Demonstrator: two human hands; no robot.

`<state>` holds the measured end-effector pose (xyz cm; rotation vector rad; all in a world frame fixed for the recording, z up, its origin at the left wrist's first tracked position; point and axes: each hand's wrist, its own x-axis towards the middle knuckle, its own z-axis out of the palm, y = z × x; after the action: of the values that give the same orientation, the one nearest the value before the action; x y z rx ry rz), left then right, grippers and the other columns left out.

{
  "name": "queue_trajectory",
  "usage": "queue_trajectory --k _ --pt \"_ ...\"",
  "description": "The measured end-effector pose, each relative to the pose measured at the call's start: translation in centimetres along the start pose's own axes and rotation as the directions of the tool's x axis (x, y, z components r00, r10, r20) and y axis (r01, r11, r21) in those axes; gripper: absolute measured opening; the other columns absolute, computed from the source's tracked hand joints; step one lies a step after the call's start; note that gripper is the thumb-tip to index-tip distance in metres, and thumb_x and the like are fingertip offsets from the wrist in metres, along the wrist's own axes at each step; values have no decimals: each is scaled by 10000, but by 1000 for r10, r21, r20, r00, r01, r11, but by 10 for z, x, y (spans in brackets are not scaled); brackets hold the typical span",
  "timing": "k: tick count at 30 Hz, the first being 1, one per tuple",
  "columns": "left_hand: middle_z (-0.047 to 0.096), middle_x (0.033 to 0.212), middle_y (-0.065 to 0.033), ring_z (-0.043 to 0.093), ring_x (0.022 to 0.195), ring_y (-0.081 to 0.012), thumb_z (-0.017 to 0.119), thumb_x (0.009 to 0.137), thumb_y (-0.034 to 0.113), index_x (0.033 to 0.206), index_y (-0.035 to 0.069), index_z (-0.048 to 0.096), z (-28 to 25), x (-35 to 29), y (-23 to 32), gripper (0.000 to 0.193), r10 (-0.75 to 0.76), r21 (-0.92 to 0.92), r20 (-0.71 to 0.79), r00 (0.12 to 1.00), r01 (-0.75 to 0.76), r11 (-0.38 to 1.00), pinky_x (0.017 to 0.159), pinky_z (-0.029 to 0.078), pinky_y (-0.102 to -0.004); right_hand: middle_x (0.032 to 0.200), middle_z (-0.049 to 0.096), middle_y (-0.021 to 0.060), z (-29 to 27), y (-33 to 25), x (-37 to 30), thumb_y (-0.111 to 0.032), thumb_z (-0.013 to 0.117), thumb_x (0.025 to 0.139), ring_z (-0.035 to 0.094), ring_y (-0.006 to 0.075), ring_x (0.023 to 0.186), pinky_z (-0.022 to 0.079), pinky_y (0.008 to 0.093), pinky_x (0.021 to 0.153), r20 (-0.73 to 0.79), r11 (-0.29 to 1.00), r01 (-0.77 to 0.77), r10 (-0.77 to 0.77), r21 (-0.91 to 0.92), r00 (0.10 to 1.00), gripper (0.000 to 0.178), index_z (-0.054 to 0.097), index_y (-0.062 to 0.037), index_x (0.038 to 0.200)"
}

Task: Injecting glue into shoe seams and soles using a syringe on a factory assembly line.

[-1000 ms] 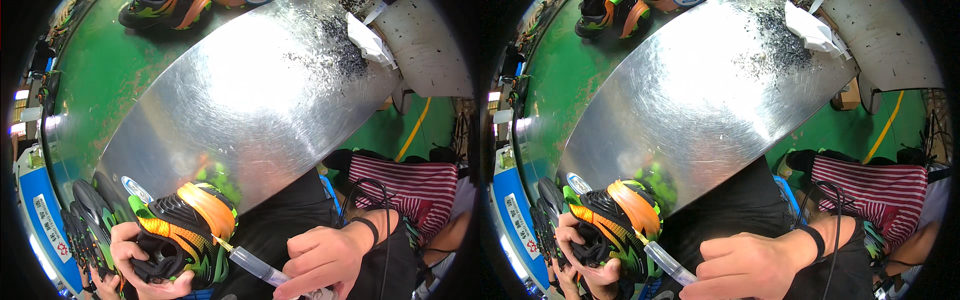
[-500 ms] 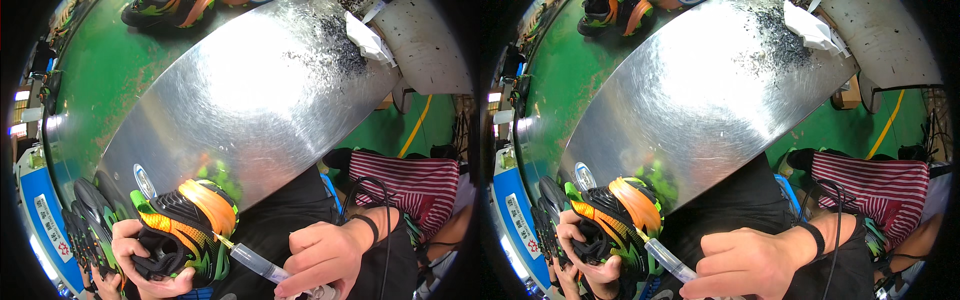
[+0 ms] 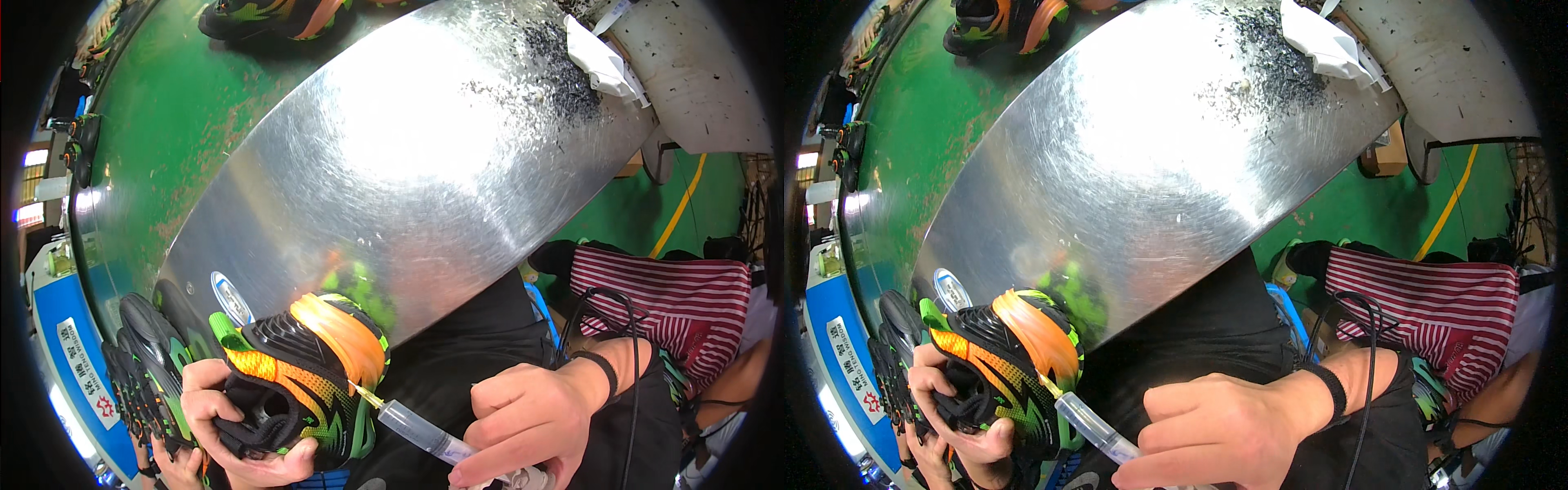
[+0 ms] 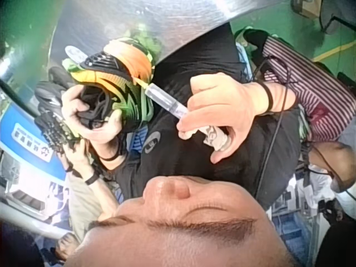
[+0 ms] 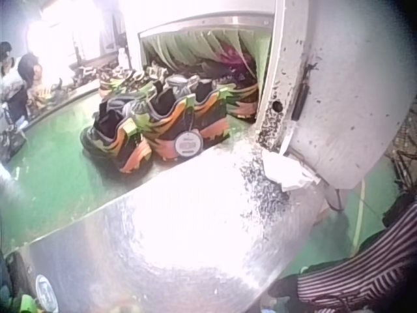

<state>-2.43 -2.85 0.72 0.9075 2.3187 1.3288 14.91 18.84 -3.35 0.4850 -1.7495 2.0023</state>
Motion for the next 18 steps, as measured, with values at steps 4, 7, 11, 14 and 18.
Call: queue_trajectory --k 4,7,11,14,18 --pt "403 1008 -111 453 931 -204 824 617 447 937 85 324 2 2 7 695 15 39 -11 1000 -15 999 834 384 -313 862 675 33 -5 -8 5 -487 670 800 536 180 564 337 316 492 30 1000 -10 10 2 1000 577 615 20 1069" --pt "412 991 -109 450 898 -199 832 596 471 912 77 342 -4 2 3 703 76 111 25 997 -78 991 804 378 -309 830 663 33 -13 -21 8 -503 700 762 530 188 559 341 319 494 28 998 -6 8 -61 1000 598 628 13 1057" --pt "467 1013 -142 469 905 -218 836 575 335 881 60 391 -36 -3 32 606 79 302 128 989 -115 947 799 392 -326 814 642 51 -32 -25 2 -552 766 656 538 215 599 361 332 535 -25 999 0 -2 -51 1000 647 663 -21 1011" --pt "486 1068 -165 502 955 -279 751 481 58 906 65 410 -51 48 51 545 352 478 103 930 -356 803 871 406 -359 784 581 67 -42 -24 -6 -616 723 648 489 213 655 362 344 605 -117 963 -33 2 -268 993 730 641 10 1014" --pt "550 1079 -208 551 1046 -399 617 583 -96 1068 3 512 -39 149 74 506 539 522 183 822 -546 656 951 422 -488 941 665 108 -49 -18 -25 -568 764 665 574 206 757 386 313 657 -156 972 -91 58 -215 986 774 601 11 1150"
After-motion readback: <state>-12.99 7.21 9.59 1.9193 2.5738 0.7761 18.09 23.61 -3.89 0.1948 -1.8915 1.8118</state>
